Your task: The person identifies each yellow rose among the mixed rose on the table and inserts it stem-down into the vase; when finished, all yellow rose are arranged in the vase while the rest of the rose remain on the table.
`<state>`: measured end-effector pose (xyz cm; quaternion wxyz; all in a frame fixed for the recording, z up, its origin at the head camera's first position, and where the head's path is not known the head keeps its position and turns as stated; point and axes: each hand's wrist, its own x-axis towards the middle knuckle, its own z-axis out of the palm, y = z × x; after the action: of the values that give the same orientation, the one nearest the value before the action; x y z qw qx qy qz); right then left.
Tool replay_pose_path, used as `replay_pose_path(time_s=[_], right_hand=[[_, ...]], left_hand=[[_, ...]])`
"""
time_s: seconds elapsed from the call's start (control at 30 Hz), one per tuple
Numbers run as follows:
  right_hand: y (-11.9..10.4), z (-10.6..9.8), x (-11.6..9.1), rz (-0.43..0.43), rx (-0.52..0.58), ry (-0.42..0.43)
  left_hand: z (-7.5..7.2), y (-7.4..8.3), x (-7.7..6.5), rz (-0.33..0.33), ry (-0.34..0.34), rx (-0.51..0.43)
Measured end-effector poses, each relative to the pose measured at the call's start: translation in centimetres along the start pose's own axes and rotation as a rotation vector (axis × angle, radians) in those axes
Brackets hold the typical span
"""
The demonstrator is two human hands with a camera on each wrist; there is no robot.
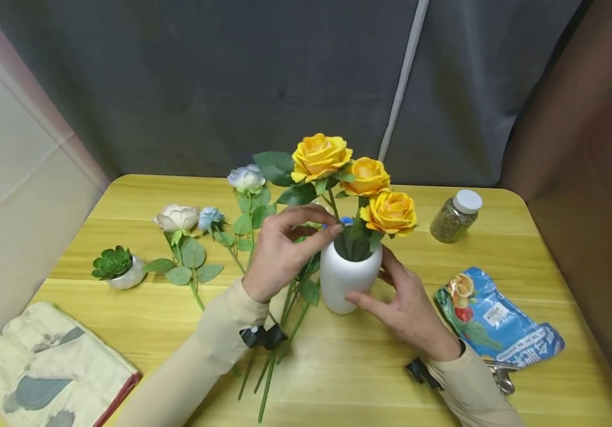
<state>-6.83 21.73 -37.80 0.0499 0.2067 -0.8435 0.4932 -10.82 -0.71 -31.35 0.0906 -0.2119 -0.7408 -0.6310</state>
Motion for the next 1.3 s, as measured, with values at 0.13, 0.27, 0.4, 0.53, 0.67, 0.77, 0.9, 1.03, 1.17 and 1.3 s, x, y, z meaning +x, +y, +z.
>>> replay_pose_path(time_s=[0.13,0.27,0.4,0.53,0.67,0.77,0.9,1.03,1.17,1.3], right_hand=[[-0.1,0.0,0.0,0.003,-0.005,-0.002],[-0.1,-0.1,0.0,0.009,-0.012,-0.005],[-0.1,-0.1,0.0,0.013,-0.012,-0.006],[-0.1,-0.2,-0.1,0.015,-0.013,-0.003],[-0.1,-0.2,0.0,0.012,-0.015,-0.001],[-0.1,-0.2,0.0,0.007,-0.009,-0.006],[-0.1,-0.1,0.1,0.012,-0.004,-0.013],[-0.2,-0.1,0.1,0.022,-0.006,-0.017],[-0.2,-0.1,0.0,0.023,-0.006,-0.016],[-0.2,-0.2,0.0,0.023,-0.011,-0.006]], left_hand=[[0.0,-0.2,-0.1,-0.012,-0.004,-0.072],[0.2,-0.3,-0.4,-0.028,0.027,-0.133],[0.6,-0.4,-0.6,-0.066,0.067,-0.184],[1.1,-0.7,-0.8,-0.075,0.102,-0.212],[0.9,-0.8,-0.9,-0.088,0.102,-0.223],[0.0,-0.8,-1.1,-0.100,0.096,-0.162],[-2.3,-1.9,-1.9,-0.129,0.058,0.034],[-4.4,-3.9,-3.4,-0.211,-0.058,0.212],[-5.6,-5.8,-5.4,-0.326,-0.142,0.306],[-6.2,-6.8,-6.9,-0.459,-0.202,0.276]])
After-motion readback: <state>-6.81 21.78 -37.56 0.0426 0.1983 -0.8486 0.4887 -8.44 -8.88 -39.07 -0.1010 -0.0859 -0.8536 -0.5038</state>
